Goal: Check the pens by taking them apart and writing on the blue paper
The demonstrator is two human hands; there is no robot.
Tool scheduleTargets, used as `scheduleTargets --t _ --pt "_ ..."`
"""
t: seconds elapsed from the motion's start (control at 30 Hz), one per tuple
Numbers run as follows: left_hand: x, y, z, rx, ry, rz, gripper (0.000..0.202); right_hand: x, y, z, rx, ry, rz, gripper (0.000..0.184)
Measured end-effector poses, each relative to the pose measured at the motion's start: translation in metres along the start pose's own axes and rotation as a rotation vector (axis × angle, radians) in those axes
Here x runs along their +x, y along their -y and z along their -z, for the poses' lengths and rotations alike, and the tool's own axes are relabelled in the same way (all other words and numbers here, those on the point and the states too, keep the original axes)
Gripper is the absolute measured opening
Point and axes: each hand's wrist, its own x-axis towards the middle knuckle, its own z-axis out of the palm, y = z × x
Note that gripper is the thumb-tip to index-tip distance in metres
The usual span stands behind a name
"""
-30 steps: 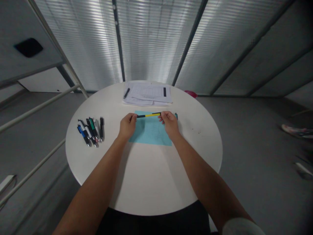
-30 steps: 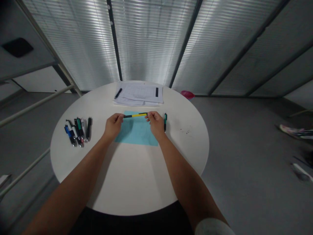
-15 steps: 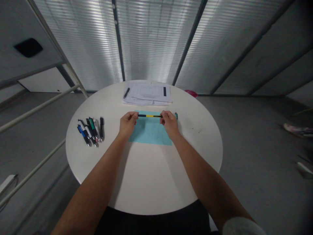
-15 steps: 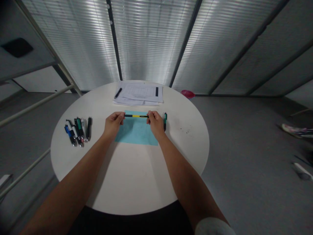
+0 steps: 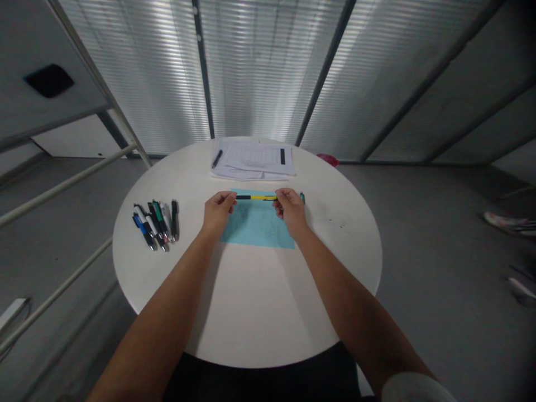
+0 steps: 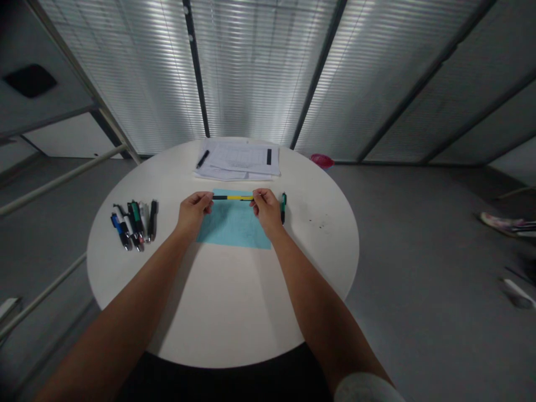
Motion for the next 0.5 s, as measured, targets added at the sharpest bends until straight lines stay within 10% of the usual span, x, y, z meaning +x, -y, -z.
scheduleTargets --t 0.5 --pt "-0.0003 -0.0009 0.0013 -0.105 0.007 -0.014 0.030 -0.0044 0.0011 -0.0003 -0.004 0.066 -0.017 0.044"
